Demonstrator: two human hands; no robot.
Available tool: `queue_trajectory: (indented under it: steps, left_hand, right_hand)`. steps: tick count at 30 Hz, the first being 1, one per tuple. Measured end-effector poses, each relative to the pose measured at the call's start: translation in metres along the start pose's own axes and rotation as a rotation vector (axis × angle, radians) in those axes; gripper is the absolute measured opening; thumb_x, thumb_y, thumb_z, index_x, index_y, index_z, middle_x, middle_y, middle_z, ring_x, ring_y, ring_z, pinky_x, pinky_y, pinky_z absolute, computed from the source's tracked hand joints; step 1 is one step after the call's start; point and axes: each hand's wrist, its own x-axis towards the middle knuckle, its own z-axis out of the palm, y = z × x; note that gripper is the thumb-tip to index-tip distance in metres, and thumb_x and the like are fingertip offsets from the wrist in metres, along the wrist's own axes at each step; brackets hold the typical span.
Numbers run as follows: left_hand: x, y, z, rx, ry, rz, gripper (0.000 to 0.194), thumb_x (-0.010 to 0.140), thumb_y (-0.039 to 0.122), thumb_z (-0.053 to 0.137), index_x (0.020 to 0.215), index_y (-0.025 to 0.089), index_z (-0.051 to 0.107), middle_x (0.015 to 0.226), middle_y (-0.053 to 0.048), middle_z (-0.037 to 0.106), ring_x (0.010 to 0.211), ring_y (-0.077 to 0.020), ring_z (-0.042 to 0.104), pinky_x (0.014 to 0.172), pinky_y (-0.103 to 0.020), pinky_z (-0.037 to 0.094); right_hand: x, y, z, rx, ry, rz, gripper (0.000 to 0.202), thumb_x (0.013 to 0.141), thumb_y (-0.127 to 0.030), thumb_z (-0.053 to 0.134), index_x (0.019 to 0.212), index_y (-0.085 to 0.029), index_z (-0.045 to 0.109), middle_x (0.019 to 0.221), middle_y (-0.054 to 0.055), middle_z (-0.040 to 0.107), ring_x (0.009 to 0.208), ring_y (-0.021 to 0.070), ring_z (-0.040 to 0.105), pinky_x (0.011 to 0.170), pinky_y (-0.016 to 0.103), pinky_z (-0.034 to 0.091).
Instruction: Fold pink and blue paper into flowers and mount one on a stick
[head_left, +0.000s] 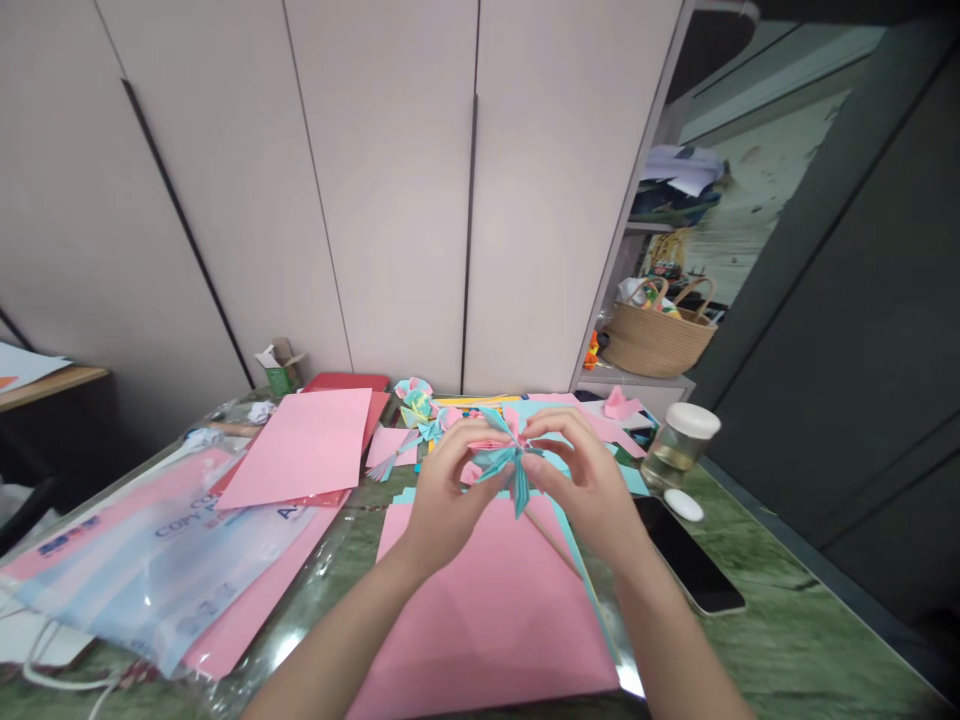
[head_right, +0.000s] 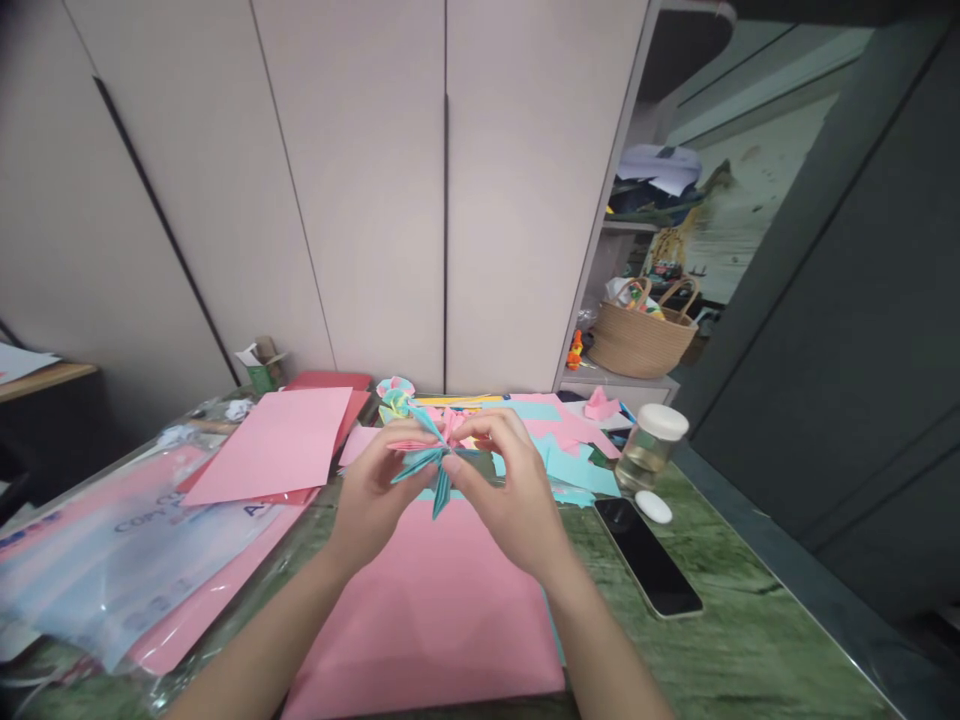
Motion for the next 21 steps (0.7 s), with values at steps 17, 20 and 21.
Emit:
queue_trajectory:
  steps: [17, 20, 21]
  left_hand:
    - [0.000, -0.034, -0.006, 0.517, 0.211, 0.640, 0.024, 0.080, 0.006, 0.059, 0.099, 0.021, 0.063, 0.101, -0.005, 0.068, 0.105, -0.0200, 0.062, 0.088, -0.038, 0.052]
    - [0.000, -0.036, -0.005, 0.497, 0.214, 0.650, 0.026, 0.078, 0.003, 0.061, 0.097, 0.020, 0.064, 0.099, -0.005, 0.069, 0.106, -0.0208, 0.062, 0.088, -0.038, 0.053]
    - [0.001, -0.037, -0.005, 0.481, 0.215, 0.636, 0.026, 0.078, 0.002, 0.061, 0.097, 0.020, 0.064, 0.099, -0.005, 0.069, 0.106, -0.0209, 0.062, 0.087, -0.038, 0.053]
  right_hand:
    - [0.000, -0.002, 0.008, -0.206, 0.027, 0.047, 0.007, 0.084, -0.029, 0.054, 0.082, -0.022, 0.054, 0.080, -0.002, 0.058, 0.076, 0.0118, 0.055, 0.072, 0.026, 0.045]
    - [0.001, -0.005, 0.006, -0.195, -0.088, 0.098, 0.011, 0.086, -0.028, 0.050, 0.081, -0.022, 0.057, 0.076, -0.003, 0.063, 0.072, 0.0107, 0.059, 0.068, 0.023, 0.044]
    - [0.001, -0.005, 0.005, -0.201, -0.096, 0.104, 0.011, 0.086, -0.027, 0.050, 0.082, -0.022, 0.059, 0.077, -0.003, 0.065, 0.073, 0.0107, 0.060, 0.068, 0.022, 0.044]
